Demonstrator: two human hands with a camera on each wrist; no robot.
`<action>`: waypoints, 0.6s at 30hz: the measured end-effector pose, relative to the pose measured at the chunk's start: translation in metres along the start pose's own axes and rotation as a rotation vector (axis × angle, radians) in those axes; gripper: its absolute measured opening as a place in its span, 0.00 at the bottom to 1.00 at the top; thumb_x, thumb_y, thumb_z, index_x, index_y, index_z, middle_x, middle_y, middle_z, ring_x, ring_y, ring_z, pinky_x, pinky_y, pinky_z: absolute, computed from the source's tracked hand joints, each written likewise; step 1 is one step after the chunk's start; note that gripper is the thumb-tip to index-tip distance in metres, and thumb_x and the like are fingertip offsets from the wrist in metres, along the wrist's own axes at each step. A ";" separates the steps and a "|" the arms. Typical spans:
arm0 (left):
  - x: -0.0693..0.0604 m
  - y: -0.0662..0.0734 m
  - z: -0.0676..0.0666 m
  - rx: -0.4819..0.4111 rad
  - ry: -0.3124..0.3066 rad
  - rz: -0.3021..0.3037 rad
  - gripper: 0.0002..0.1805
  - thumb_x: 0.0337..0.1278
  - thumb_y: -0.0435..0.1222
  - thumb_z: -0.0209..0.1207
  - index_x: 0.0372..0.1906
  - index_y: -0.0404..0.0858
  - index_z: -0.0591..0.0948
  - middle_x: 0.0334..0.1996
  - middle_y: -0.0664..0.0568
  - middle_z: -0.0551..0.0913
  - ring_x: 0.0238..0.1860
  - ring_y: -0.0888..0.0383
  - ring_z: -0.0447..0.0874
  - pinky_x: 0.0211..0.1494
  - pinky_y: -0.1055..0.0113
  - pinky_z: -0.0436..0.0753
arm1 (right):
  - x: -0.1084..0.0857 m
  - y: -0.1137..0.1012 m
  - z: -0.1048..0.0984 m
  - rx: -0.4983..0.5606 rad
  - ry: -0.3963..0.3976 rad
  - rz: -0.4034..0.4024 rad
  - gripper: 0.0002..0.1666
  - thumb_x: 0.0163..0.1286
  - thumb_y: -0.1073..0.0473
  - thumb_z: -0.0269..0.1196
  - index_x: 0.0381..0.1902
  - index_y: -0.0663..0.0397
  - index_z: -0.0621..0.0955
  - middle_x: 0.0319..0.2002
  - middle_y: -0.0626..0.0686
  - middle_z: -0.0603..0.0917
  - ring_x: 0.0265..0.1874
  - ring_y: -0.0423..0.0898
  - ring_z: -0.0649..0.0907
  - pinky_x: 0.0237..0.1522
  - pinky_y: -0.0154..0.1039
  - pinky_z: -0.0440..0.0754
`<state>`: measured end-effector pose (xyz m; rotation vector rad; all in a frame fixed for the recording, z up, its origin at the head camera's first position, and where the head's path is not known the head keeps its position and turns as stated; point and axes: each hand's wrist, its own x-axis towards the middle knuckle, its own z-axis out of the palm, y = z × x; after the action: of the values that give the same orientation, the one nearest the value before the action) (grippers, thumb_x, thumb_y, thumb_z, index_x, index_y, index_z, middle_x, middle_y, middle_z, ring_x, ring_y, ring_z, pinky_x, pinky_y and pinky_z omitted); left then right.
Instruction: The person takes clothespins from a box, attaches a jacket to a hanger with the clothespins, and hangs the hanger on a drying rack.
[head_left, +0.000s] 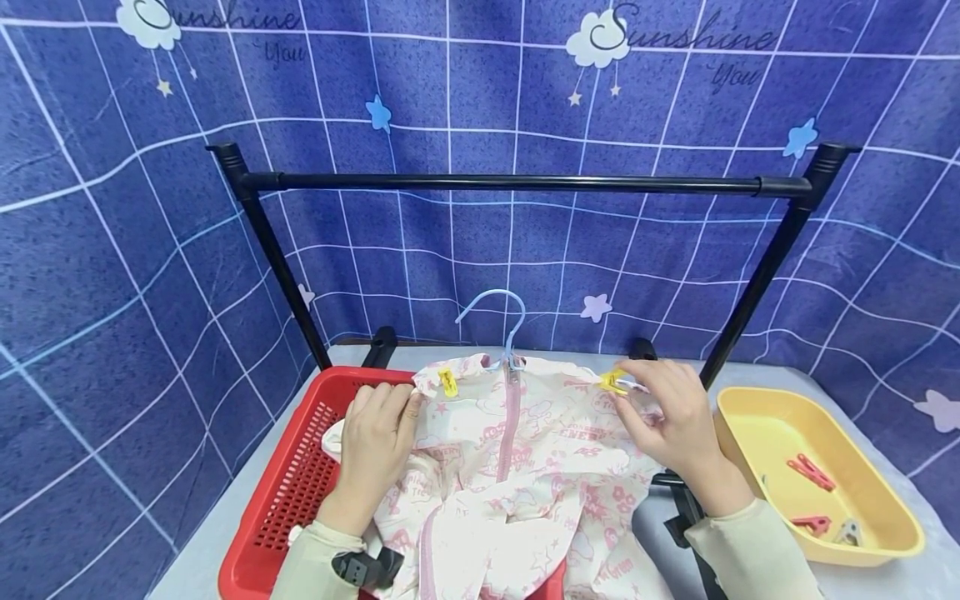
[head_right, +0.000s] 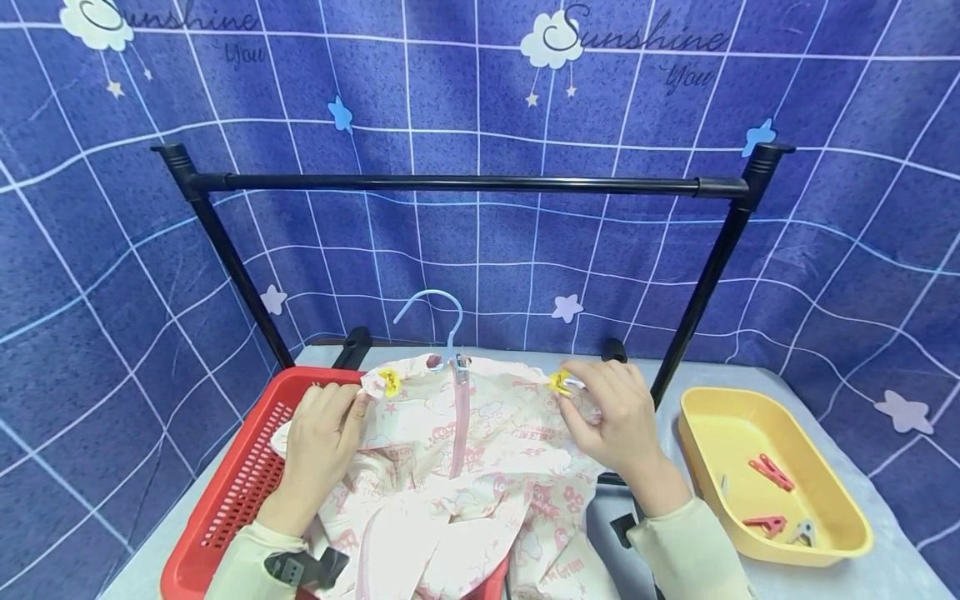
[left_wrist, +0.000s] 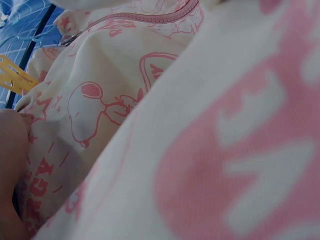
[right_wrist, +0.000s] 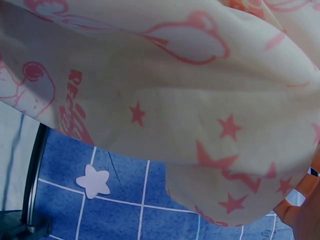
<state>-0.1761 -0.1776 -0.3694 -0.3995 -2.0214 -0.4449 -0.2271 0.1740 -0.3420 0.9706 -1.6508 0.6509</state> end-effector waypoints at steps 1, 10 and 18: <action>0.000 0.000 0.000 0.001 0.002 0.000 0.28 0.80 0.51 0.38 0.34 0.35 0.79 0.24 0.47 0.74 0.28 0.48 0.67 0.32 0.58 0.66 | 0.000 0.000 0.000 -0.003 0.001 0.001 0.22 0.70 0.49 0.59 0.42 0.65 0.84 0.33 0.57 0.86 0.26 0.52 0.78 0.36 0.46 0.67; 0.000 -0.001 0.001 0.000 0.008 0.005 0.27 0.80 0.50 0.39 0.34 0.35 0.79 0.23 0.47 0.73 0.28 0.48 0.67 0.32 0.58 0.65 | -0.002 0.000 0.001 -0.016 0.007 0.013 0.21 0.66 0.51 0.59 0.44 0.65 0.84 0.31 0.57 0.85 0.26 0.52 0.78 0.35 0.46 0.67; 0.000 0.000 0.000 -0.003 0.006 0.004 0.27 0.80 0.50 0.39 0.34 0.36 0.79 0.23 0.47 0.73 0.28 0.47 0.67 0.32 0.58 0.65 | -0.003 0.000 0.001 -0.022 0.015 0.016 0.23 0.67 0.50 0.60 0.44 0.67 0.84 0.29 0.56 0.83 0.25 0.52 0.77 0.35 0.45 0.66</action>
<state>-0.1762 -0.1775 -0.3694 -0.4042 -2.0133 -0.4464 -0.2272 0.1742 -0.3454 0.9362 -1.6509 0.6477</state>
